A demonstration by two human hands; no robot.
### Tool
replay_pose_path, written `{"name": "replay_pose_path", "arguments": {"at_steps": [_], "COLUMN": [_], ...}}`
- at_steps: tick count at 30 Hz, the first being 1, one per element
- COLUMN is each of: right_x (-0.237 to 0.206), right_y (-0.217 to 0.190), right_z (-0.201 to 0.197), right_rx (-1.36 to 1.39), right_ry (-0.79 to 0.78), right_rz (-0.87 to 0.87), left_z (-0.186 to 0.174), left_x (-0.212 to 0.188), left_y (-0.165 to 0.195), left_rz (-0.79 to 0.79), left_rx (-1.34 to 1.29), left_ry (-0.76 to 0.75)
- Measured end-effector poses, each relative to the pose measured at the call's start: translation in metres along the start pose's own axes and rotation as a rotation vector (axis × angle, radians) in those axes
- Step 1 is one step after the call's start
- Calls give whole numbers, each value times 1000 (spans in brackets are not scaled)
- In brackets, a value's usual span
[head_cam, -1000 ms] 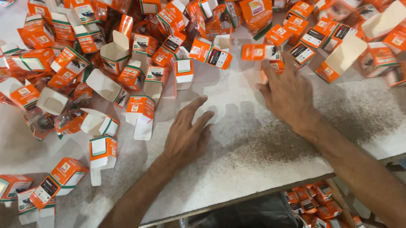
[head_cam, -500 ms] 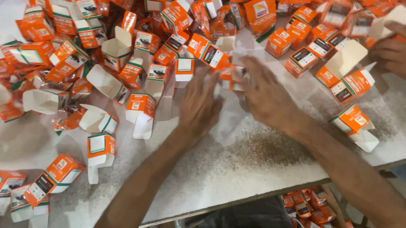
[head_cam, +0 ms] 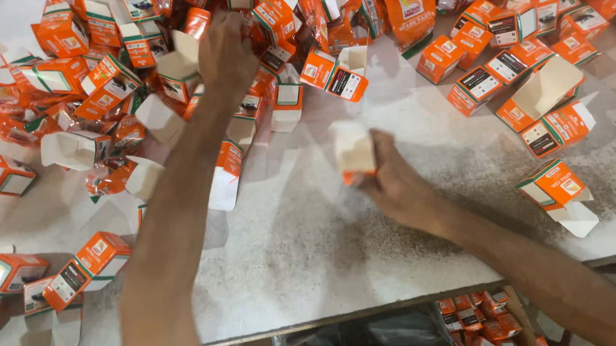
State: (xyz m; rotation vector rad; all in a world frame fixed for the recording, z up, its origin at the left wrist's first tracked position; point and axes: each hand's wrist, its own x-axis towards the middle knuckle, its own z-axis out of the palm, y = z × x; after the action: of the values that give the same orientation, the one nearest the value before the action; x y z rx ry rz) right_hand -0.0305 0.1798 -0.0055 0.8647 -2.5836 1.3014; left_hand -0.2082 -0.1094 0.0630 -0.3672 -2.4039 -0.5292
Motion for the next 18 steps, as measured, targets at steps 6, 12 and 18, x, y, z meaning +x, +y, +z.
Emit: {"name": "replay_pose_path", "arguments": {"at_steps": [6, 12, 18], "right_x": [-2, -1, 4], "right_y": [-16, -23, -16], "right_z": [-4, -25, -27], "right_rx": [-147, -55, 97], "right_ry": [-31, -197, -86], "right_rz": [-107, -25, -21], "left_z": [40, 15, -64], "left_x": [45, 43, 3], "left_y": [-33, -60, 15], "left_rz": [-270, -151, -316], "left_rx": [339, 92, -1036], "left_ry": [-464, -316, 143]}}
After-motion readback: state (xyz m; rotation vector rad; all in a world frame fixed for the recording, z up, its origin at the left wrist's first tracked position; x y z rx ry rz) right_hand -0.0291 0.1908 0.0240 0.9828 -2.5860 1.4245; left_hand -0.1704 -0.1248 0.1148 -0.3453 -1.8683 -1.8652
